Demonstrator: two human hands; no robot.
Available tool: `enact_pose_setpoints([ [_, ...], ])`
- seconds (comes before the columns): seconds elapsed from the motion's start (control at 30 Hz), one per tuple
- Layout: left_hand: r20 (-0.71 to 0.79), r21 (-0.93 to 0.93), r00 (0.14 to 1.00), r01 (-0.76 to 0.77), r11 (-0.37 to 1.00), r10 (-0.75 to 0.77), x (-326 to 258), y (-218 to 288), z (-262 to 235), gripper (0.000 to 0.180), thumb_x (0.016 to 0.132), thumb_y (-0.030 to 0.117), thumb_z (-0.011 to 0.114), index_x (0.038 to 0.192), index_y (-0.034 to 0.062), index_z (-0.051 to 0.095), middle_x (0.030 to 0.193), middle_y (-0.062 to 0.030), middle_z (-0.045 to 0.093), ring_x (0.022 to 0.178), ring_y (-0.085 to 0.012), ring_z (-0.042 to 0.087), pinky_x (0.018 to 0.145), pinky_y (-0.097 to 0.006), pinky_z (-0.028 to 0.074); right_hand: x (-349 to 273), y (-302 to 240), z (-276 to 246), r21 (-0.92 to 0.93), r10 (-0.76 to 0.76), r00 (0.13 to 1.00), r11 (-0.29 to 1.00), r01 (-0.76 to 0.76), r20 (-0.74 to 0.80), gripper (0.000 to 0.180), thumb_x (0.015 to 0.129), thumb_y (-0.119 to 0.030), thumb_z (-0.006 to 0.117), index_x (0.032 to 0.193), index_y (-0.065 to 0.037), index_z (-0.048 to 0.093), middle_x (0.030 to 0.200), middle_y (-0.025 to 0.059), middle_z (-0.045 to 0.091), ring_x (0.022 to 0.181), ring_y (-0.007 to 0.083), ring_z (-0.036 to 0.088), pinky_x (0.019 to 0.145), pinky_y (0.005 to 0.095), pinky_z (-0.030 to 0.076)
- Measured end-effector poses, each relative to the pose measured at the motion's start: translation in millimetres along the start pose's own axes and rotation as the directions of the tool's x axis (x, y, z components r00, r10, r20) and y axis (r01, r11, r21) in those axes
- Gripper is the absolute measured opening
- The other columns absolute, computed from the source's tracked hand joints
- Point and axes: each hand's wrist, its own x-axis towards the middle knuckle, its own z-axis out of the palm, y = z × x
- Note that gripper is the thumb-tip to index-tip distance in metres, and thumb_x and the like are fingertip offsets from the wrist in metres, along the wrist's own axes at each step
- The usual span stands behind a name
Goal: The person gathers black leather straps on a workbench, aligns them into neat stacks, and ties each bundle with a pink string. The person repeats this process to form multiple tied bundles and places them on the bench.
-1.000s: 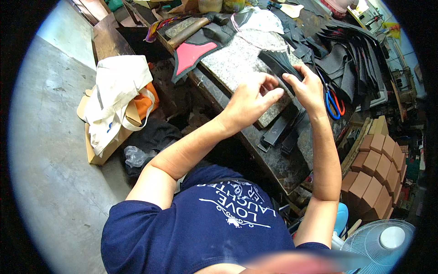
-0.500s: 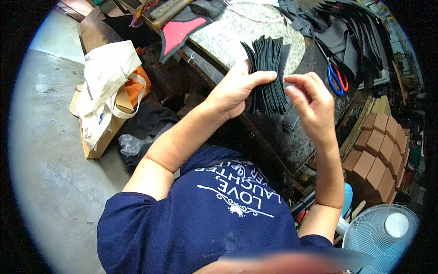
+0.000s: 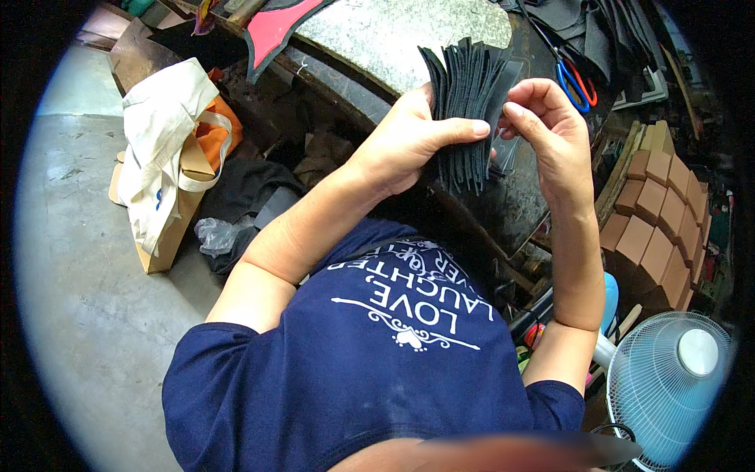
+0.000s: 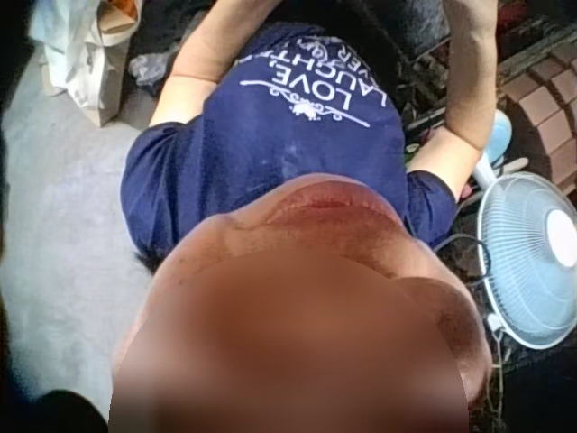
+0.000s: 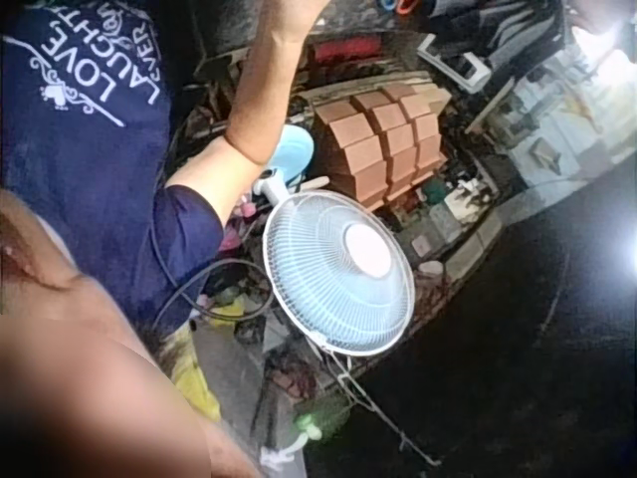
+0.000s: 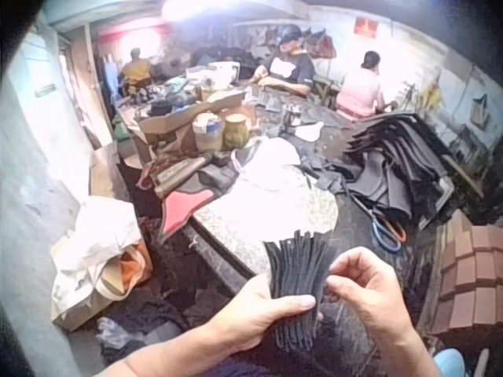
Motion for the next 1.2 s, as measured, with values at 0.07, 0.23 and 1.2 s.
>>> enact_pose_setpoints([
  [0.07,0.002,0.039,0.999,-0.041,0.998,0.041,0,-2,2,0.032,0.085,0.008,0.067,0.114,-0.0012,0.057,0.097,-0.0108,0.067,0.08,-0.0182,0.068,0.075,-0.032,0.058,-1,0,2,0.034,-0.003,1.0,0.999,0.002,0.001,0.019,0.087,-0.006,0.066,0.103,-0.003,0.058,0.09,0.0029,0.062,0.078,0.0094,0.06,0.071,0.0227,0.048],
  [0.23,-0.032,0.028,0.997,-0.074,0.997,0.075,-4,-6,5,0.032,0.086,0.006,0.066,0.116,-0.0009,0.056,0.098,-0.0091,0.067,0.083,-0.0163,0.067,0.076,-0.031,0.057,-6,0,8,-0.017,-0.027,0.999,1.0,0.027,-0.038,0.025,0.083,-0.003,0.071,0.104,-0.004,0.058,0.09,-0.0005,0.06,0.08,0.007,0.058,0.073,0.0211,0.047],
  [1.2,-0.002,0.022,0.999,-0.032,0.999,0.032,-13,-11,14,0.041,0.085,0.009,0.069,0.121,-0.0011,0.053,0.111,-0.0055,0.062,0.098,-0.0112,0.06,0.089,-0.027,0.049,-27,-3,10,-0.089,-0.03,0.995,0.996,0.022,-0.095,0.021,0.081,-0.005,0.075,0.098,-0.002,0.063,0.087,-0.0002,0.064,0.076,0.0039,0.059,0.068,0.0169,0.048],
])
